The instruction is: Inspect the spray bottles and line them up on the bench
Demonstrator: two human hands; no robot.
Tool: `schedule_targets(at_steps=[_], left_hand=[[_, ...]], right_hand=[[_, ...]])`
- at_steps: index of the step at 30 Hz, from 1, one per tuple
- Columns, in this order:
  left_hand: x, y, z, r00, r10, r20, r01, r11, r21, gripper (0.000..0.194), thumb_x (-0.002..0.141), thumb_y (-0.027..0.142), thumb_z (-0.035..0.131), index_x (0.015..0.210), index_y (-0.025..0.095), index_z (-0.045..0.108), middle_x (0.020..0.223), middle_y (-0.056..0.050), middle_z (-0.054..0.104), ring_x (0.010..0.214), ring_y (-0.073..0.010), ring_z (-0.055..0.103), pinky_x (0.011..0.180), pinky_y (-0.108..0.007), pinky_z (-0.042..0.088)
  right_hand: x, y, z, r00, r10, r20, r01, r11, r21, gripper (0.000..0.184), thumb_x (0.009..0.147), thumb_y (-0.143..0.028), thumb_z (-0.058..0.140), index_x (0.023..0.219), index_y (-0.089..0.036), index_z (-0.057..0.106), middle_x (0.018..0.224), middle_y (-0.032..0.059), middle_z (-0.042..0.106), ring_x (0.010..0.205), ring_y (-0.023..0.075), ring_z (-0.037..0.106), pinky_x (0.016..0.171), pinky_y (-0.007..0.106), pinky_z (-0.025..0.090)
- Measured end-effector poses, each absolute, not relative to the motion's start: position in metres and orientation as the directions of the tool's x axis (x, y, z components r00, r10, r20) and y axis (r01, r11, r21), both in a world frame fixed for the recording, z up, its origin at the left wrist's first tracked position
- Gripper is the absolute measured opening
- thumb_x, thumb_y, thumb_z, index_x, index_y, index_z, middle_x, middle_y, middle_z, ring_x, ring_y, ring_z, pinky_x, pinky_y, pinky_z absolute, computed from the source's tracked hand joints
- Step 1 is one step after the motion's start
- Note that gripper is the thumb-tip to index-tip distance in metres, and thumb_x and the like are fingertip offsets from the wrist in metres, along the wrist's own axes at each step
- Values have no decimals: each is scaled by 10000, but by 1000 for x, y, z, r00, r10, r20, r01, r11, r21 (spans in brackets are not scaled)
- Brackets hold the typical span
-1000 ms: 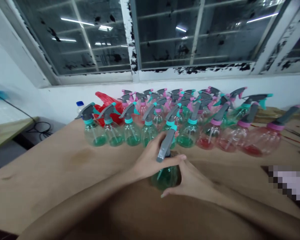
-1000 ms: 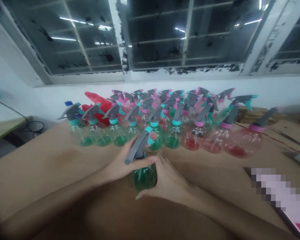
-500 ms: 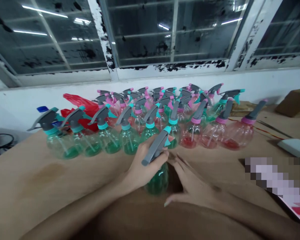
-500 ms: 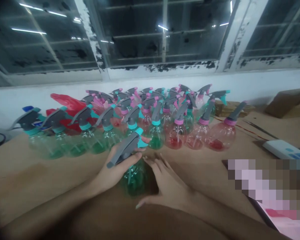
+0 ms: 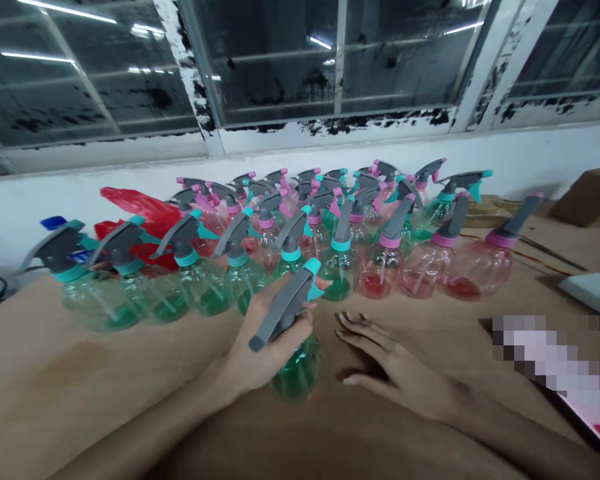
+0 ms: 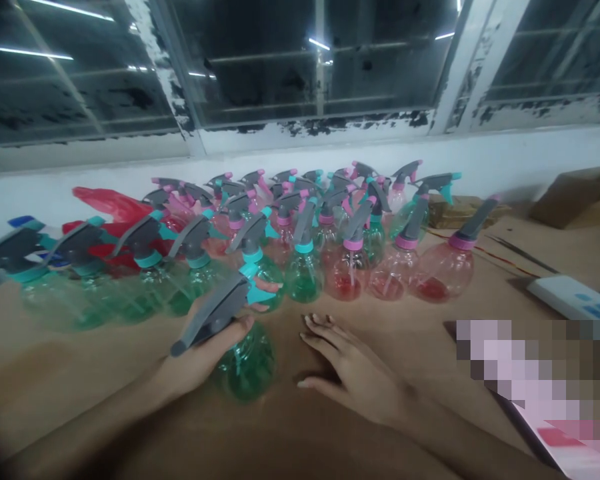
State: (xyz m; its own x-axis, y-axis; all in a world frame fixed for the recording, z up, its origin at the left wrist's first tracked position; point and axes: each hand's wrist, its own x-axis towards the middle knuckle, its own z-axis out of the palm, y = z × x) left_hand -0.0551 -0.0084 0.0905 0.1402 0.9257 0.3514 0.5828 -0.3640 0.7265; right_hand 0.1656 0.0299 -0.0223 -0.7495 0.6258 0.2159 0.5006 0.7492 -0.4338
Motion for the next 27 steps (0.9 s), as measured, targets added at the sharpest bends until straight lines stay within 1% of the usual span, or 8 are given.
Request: schedule_targets(at_steps=[7,10,14,18,21,23,25,27], left_hand=[[-55,-9,94,85,935,344,587,-326,741,247,721,162,519,909,269,639,834,-7,694,759,-175,660,677,-263,543],[-55,-8,94,93,933,347,596,-331,731,236,719,168,512,892,270,637,830,-3,690,705,-165,656,655,-261,545],[-55,-7,94,143,925,351,590,-365,720,259,732,154,489,919,263,631,917,-5,675,690,-144,643,682,-259,543],[-54,-7,94,120,919,376,603,-368,708,244,718,164,497,894,261,635,835,-5,678,694,-163,649,650,-263,546],[-53,-8,95,101,922,374,594,-358,721,224,711,168,504,864,260,639,825,-8,684,723,-172,655,700,-272,548],[-53,-8,96,107,931,349,577,-344,741,257,721,169,501,920,264,633,877,-7,688,755,-168,658,743,-267,541],[-53,-8,97,106,946,306,555,-312,771,291,747,176,499,1003,257,610,952,-9,687,779,-159,660,755,-249,534],[-53,-7,98,97,962,257,543,-267,796,317,778,192,498,1082,238,576,1021,-18,678,802,-153,659,754,-231,527]], right_hand=[[168,35,-22,-766,615,187,511,759,-402,525,878,-467,446,1349,-242,387,1437,23,362,1329,201,280,1090,443,264],[169,36,-23,-770,608,196,503,767,-399,520,879,-455,450,1350,-244,384,1435,20,364,1325,200,288,1088,437,271],[170,37,-25,-769,603,213,492,770,-406,517,876,-435,466,1352,-253,381,1429,19,373,1322,209,294,1085,445,276],[168,37,-26,-779,591,211,487,782,-389,516,883,-428,457,1359,-247,370,1429,29,375,1320,207,301,1081,443,282],[170,35,-25,-779,586,222,508,798,-324,517,889,-431,439,1365,-248,356,1441,31,357,1322,207,296,1076,447,291],[178,31,-20,-747,605,277,547,795,-263,543,886,-423,446,1382,-241,320,1442,42,356,1322,214,298,1072,455,296],[194,25,-13,-670,651,356,626,754,-201,581,872,-410,474,1395,-235,290,1424,57,387,1310,226,321,1069,458,299],[220,15,-8,-555,721,414,744,653,-139,612,844,-416,512,1390,-242,297,1395,67,426,1289,249,354,1072,468,285]])
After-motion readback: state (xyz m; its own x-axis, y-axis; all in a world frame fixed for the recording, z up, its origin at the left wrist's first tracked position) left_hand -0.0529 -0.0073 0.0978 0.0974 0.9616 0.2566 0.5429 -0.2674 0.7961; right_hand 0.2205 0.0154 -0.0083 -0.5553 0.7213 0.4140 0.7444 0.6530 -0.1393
